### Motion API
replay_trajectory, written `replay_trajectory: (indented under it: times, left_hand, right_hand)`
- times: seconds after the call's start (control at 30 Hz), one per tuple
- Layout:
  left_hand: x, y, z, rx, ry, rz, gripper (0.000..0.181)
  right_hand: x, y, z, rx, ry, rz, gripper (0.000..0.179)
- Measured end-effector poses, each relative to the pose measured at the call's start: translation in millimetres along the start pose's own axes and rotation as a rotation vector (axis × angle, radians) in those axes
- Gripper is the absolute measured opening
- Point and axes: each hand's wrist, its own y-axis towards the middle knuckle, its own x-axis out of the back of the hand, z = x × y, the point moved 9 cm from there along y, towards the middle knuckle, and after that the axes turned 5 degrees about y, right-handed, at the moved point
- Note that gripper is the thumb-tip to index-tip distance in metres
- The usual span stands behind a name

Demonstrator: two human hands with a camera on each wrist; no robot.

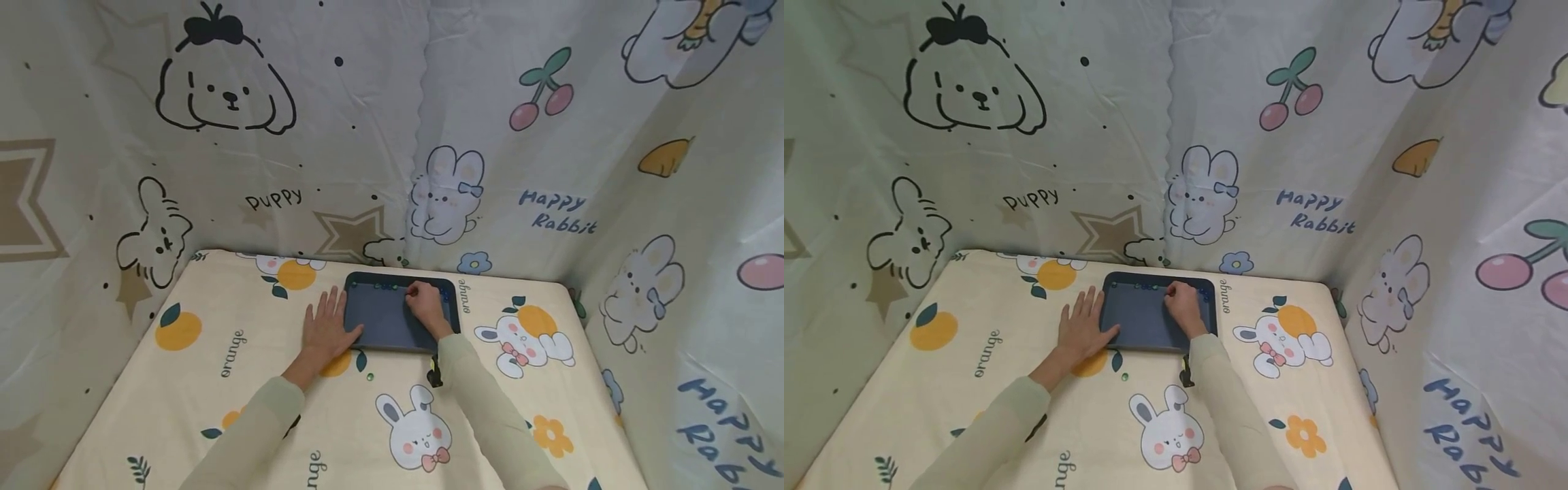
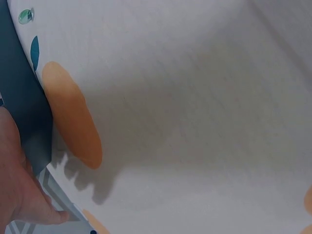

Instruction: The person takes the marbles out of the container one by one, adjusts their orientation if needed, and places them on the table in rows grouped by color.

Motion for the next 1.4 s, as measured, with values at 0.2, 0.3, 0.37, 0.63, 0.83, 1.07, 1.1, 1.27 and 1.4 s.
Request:
replay_trajectory:
  times: [0.2,0.3,0.37,0.63,0.83,1.07,1.1,1.27,1.4]
  left_hand:
    - [0.7,-2.3,-2.6,-0.005,0.022,0.004,0.095]
    - [1.6,-2.4,-1.6,-0.004,0.038,0.003,0.095]
    - [0.9,-1.9,-1.2,-0.005,0.042,0.01,0.095]
    - [-1.1,0.0,-0.9,-0.004,0.032,0.014,0.095]
    - [-1.1,0.0,-0.6,-0.006,0.035,0.011,0.096]
    - [0.5,-1.4,-1.0,-0.012,0.051,0.026,0.096]
    - [0.4,-1.2,-1.0,-0.013,0.054,0.027,0.095]
    - [-1.7,-0.2,-0.9,-0.013,0.067,0.033,0.096]
    - [-3.3,0.8,-0.7,-0.008,0.066,0.031,0.097]
  right_hand:
    - [8.6,-11.5,2.1,0.005,0.103,-0.04,0.005]
    - [10.4,-16.4,4.1,0.013,0.15,-0.03,0.006]
    - [11.4,-19.4,5.4,0.02,0.186,-0.025,0.006]
    - [19.4,-36.5,17.2,0.087,0.26,0.0,0.007]
    - [27.1,-59.1,33.2,0.142,0.322,0.045,0.007]
    - [26.9,-84.7,41.3,0.174,0.37,0.093,0.007]
    - [26.4,-88.9,41.9,0.179,0.374,0.099,0.007]
    - [21.5,-111.5,43.6,0.206,0.394,0.127,0.008]
    - [13.3,-128.3,41.5,0.204,0.398,0.166,0.007]
